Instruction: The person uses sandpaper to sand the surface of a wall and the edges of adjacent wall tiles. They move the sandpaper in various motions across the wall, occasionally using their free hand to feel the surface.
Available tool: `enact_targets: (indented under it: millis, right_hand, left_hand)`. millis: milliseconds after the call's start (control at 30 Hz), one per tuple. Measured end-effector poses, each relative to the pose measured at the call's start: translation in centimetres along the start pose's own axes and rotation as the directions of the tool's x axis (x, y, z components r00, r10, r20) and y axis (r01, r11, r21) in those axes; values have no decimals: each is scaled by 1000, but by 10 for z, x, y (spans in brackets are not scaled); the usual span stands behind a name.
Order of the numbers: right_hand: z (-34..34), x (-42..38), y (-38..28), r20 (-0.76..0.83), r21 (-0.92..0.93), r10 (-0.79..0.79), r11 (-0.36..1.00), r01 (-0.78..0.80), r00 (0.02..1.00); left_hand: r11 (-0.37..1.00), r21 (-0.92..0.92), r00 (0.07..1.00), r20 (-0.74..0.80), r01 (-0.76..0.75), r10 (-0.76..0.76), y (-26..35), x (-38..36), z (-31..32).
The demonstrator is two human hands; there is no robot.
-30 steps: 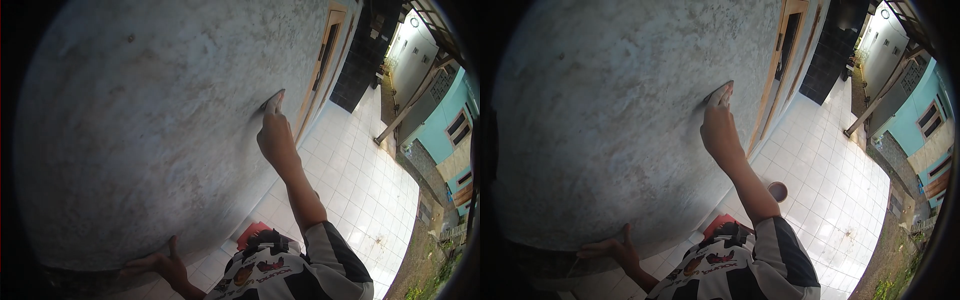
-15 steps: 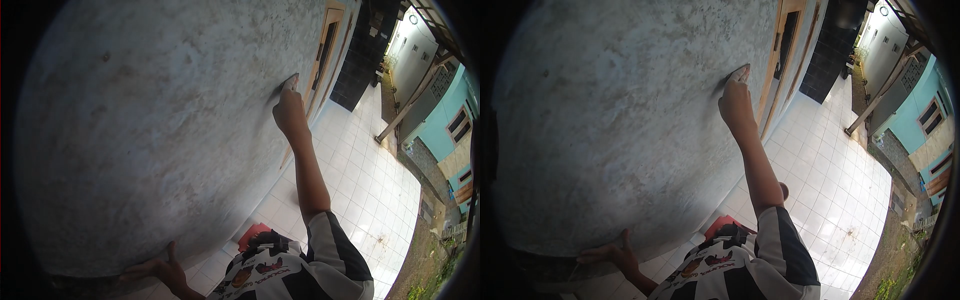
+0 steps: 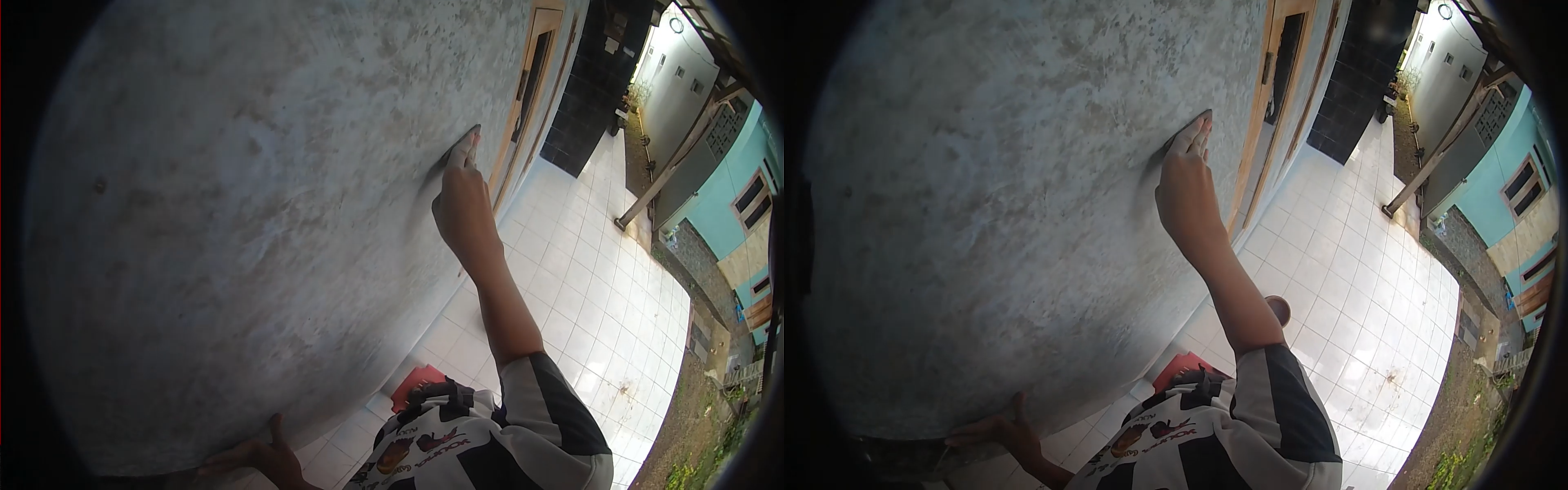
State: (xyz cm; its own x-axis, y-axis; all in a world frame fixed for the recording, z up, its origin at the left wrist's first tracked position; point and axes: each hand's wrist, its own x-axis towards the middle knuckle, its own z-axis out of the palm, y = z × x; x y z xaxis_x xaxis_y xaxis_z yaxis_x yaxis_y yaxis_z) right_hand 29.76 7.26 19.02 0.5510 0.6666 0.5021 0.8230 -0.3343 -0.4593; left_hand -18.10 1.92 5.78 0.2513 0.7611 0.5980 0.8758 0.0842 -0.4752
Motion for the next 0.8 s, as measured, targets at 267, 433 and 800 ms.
enact_targets:
  millis: [267, 433, 800]
  right_hand:
    - [-2, -24, -17, -47, -36, -136, 990, 134, 990]
    - [-14, -18, -16, 350, 50, -28, 999, 12, 936]
    - [12, -31, -10, -31, -57, -172, 984, 170, 985]
  left_hand:
    - [924, -321, 920, -255, 209, -296, 20, 22, -16]
    - [975, -165, 948, -255, 149, -188, 11, 18, -10]
    - [976, 217, 979, -195, -11, 54, -11, 8, 4]
